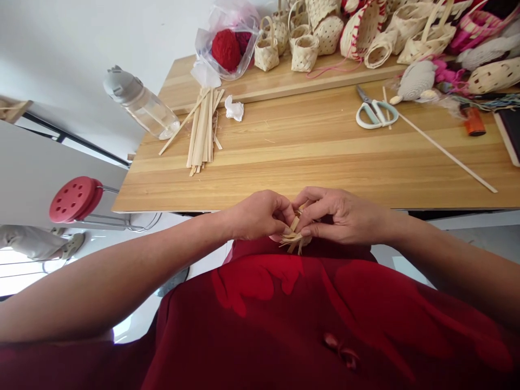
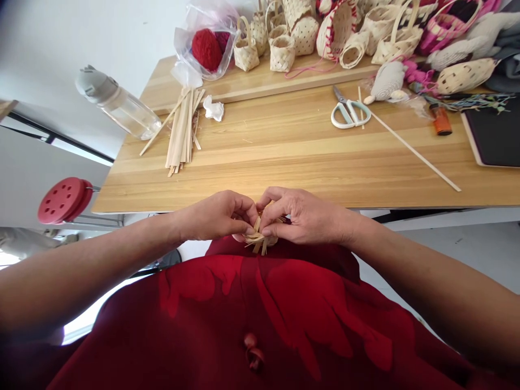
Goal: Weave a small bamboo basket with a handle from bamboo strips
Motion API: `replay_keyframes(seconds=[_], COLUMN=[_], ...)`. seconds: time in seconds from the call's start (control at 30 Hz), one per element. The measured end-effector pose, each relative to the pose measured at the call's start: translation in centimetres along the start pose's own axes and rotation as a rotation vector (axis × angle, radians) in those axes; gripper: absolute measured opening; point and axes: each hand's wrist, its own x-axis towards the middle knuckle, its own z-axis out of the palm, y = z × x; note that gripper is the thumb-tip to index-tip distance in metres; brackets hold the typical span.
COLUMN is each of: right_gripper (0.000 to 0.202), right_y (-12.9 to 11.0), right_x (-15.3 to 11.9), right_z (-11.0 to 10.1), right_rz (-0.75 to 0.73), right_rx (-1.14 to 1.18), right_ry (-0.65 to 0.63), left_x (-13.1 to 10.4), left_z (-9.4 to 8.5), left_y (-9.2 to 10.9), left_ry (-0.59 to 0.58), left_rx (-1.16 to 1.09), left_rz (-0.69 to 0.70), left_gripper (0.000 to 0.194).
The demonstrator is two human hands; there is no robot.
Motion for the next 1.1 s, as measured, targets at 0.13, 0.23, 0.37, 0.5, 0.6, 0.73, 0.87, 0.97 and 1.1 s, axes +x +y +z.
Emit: replay_keyframes(seconds=[0.13, 0.23, 0.37, 0.5, 0.6, 0.73, 0.87, 0.97, 1.1], right_gripper=[0.013, 0.012, 0.011, 0.01, 0.011, 0.013, 0.014, 0.011, 0.012], right_y=[0.3, 0.6, 0.9, 1.0, 0.8, 0.5, 0.5, 0.4, 0.3], right_x=[-0.3, -0.5, -1.0, -1.4, -1.5, -1.3, -1.2, -1.2, -1.1], right_z=[0.3, 0.5, 0.6, 0.6, 0.6, -0.1, -1.1, -1.4, -1.1], right_rz=[0.017, 0.017, 0.016, 0.034, 0.049, 0.051, 0.028, 0.008, 0.003], right_rx=[0.008, 0.015, 0.006, -0.009, -0.03, -0.077, -0.099, -0.064, 0.046], right_ry=[0.017, 0.045, 0.066, 0.069, 0.06, 0.027, 0.002, 0.013, 0.053], left_x=[-0.1, -0.1, -0.1, -0.2, -0.3, -0.2, -0.3, -0.4, -0.7], left_z=[0.6, 1.5, 2.4, 2.7, 2.8, 2.8, 2.7, 2.7, 2.7], left_y=[0.3, 0.5, 0.6, 0.3, 0.2, 0.3, 0.5, 0.7, 0.9], left_ry=[0.082, 0.206, 0.285, 0.202, 0.184, 0.123, 0.102, 0.105, 0.12], left_rx=[0.159, 0.341, 0.407, 0.143, 0.063, -0.018, 0.026, 0.02, 0.049], left_rz=[0.029, 0.08, 0.141, 0.029, -0.045, -0.09, -0.061, -0.032, 0.004], left_gripper=[0.009, 0.003, 0.007, 0.01, 0.012, 0.011, 0.008, 0.009, 0.008])
